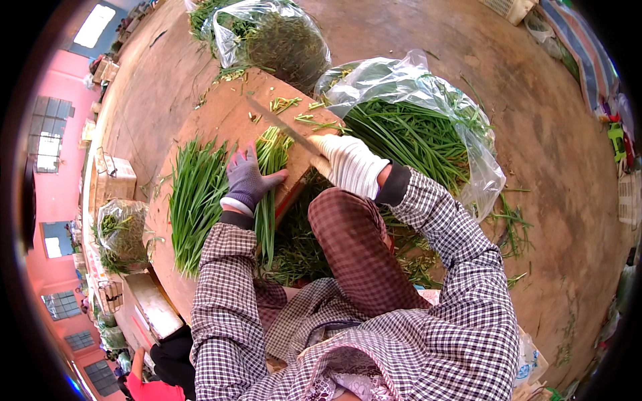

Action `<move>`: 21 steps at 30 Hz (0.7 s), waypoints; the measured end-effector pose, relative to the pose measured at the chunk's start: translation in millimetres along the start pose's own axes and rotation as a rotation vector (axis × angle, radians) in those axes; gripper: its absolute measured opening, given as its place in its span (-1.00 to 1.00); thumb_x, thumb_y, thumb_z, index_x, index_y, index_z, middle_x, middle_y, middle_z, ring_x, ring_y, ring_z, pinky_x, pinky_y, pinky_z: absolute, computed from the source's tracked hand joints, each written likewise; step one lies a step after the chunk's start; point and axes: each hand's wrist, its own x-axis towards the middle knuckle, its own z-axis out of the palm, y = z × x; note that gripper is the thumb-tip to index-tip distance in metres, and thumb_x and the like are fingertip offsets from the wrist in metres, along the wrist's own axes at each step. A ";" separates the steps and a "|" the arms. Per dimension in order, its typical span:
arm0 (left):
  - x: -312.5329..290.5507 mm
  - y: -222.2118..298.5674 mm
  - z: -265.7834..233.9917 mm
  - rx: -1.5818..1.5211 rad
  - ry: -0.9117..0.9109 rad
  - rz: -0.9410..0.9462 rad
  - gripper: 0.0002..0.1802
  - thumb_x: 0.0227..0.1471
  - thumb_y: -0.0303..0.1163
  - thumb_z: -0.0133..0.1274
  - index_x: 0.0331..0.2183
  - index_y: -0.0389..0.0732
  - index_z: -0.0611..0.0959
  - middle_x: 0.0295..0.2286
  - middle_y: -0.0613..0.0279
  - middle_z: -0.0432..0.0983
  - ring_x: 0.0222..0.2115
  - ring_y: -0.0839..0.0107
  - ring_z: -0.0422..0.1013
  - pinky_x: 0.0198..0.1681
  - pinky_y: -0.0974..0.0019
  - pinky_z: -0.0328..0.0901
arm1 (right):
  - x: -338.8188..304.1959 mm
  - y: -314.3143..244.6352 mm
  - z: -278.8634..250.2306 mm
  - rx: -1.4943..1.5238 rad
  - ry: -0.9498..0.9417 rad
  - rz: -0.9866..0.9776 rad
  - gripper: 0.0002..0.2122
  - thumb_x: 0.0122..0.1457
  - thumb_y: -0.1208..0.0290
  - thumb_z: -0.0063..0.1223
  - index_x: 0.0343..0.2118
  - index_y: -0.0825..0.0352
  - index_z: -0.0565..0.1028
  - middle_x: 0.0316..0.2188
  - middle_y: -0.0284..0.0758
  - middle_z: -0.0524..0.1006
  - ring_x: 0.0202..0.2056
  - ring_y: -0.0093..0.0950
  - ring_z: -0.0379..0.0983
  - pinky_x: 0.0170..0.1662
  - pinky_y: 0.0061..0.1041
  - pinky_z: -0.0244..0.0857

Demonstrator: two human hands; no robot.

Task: The person sorts through bundles of green onions, trimming the roots with a cleaver and bundling them into plastic bags.

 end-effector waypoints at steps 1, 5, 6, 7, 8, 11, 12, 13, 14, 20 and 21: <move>-0.1 -0.8 3.9 -0.047 -0.027 -0.015 0.16 -0.35 0.28 0.22 0.14 -0.28 0.22 -0.03 -0.21 0.28 0.02 -0.09 0.19 0.09 -0.07 0.06 | -1.9 -1.1 2.1 0.013 -0.018 -0.003 -0.79 0.08 0.38 0.06 -0.24 0.36 0.43 -0.50 -0.08 0.49 -0.41 -0.08 0.45 -0.35 -0.22 0.32; -4.9 8.7 9.9 -0.142 0.007 -0.010 0.05 -0.22 0.18 0.19 0.13 -0.31 0.21 -0.08 -0.17 0.34 -0.07 -0.09 0.26 0.01 0.02 0.18 | -12.7 15.7 15.3 -0.212 -0.100 -0.005 -0.83 0.13 0.35 -0.01 -0.43 0.36 0.38 -0.61 -0.12 0.44 -0.54 -0.15 0.43 -0.47 -0.26 0.30; -7.2 11.0 11.2 -0.135 0.018 -0.015 0.03 -0.21 0.17 0.19 0.13 -0.31 0.22 -0.10 -0.17 0.34 -0.08 -0.08 0.27 0.00 0.03 0.19 | -13.5 13.1 12.9 -0.259 -0.100 -0.026 -0.82 0.15 0.34 -0.04 -0.46 0.36 0.37 -0.65 -0.13 0.43 -0.58 -0.16 0.42 -0.52 -0.27 0.29; -9.1 11.6 12.4 -0.129 0.029 -0.018 0.01 -0.20 0.15 0.18 0.12 -0.31 0.22 -0.11 -0.16 0.35 -0.09 -0.07 0.28 -0.02 0.04 0.20 | -13.0 9.3 11.0 -0.278 -0.119 -0.024 -0.82 0.16 0.34 -0.04 -0.46 0.36 0.37 -0.66 -0.13 0.43 -0.60 -0.16 0.41 -0.53 -0.27 0.28; -10.4 12.8 14.8 -0.100 0.065 0.005 -0.04 -0.16 0.12 0.16 0.11 -0.33 0.25 -0.16 -0.14 0.37 -0.15 -0.04 0.32 -0.07 0.04 0.22 | -12.7 5.4 7.5 -0.301 -0.138 -0.020 -0.81 0.16 0.34 -0.05 -0.47 0.37 0.37 -0.67 -0.14 0.42 -0.62 -0.16 0.41 -0.55 -0.27 0.27; -15.4 12.9 16.9 -0.105 0.056 0.026 -0.11 -0.12 0.07 0.14 0.09 -0.34 0.28 -0.18 -0.14 0.39 -0.19 -0.02 0.34 -0.10 0.04 0.23 | -12.7 6.4 3.0 -0.319 -0.195 -0.013 -0.79 0.19 0.33 -0.07 -0.50 0.36 0.35 -0.72 -0.14 0.39 -0.67 -0.16 0.38 -0.59 -0.27 0.23; -15.8 11.9 17.8 -0.103 0.074 0.055 -0.13 -0.11 0.05 0.14 0.08 -0.35 0.28 -0.19 -0.13 0.40 -0.20 -0.01 0.34 -0.11 0.04 0.23 | -11.7 7.3 0.2 -0.304 -0.221 0.003 -0.79 0.19 0.33 -0.07 -0.50 0.36 0.35 -0.73 -0.13 0.39 -0.67 -0.16 0.37 -0.59 -0.27 0.23; -15.9 10.1 19.3 -0.101 0.091 0.082 -0.15 -0.10 0.03 0.13 0.08 -0.35 0.29 -0.21 -0.11 0.40 -0.21 0.00 0.34 -0.12 0.04 0.24 | -10.3 7.9 -2.5 -0.288 -0.248 0.019 -0.78 0.20 0.33 -0.08 -0.51 0.36 0.35 -0.73 -0.13 0.38 -0.67 -0.16 0.37 -0.59 -0.27 0.23; -15.7 9.7 20.5 -0.101 0.106 0.111 -0.17 -0.09 0.02 0.13 0.07 -0.36 0.30 -0.22 -0.10 0.41 -0.22 0.00 0.35 -0.13 0.04 0.24 | -8.8 7.4 -6.4 -0.367 -0.298 -0.056 -0.82 0.17 0.36 -0.11 -0.48 0.36 0.38 -0.74 -0.21 0.34 -0.67 -0.22 0.36 -0.60 -0.32 0.22; -15.5 6.2 30.9 -0.144 0.133 0.120 -0.19 -0.13 -0.07 0.15 0.06 -0.38 0.31 -0.27 -0.06 0.40 -0.24 0.04 0.34 -0.15 0.06 0.24 | 35.8 53.1 28.9 -0.708 -0.532 -0.499 -0.86 -0.01 0.41 -0.10 -0.62 0.26 0.48 -0.71 -0.36 0.36 -0.61 -0.39 0.39 -0.55 -0.46 0.26; -15.3 7.1 33.0 -0.151 0.123 0.140 -0.19 -0.13 -0.08 0.15 0.06 -0.38 0.31 -0.27 -0.06 0.40 -0.24 0.04 0.33 -0.15 0.06 0.24 | 50.0 62.0 42.7 -0.688 -0.573 -0.466 -0.86 -0.04 0.41 -0.08 -0.64 0.25 0.48 -0.71 -0.36 0.38 -0.61 -0.40 0.41 -0.55 -0.48 0.27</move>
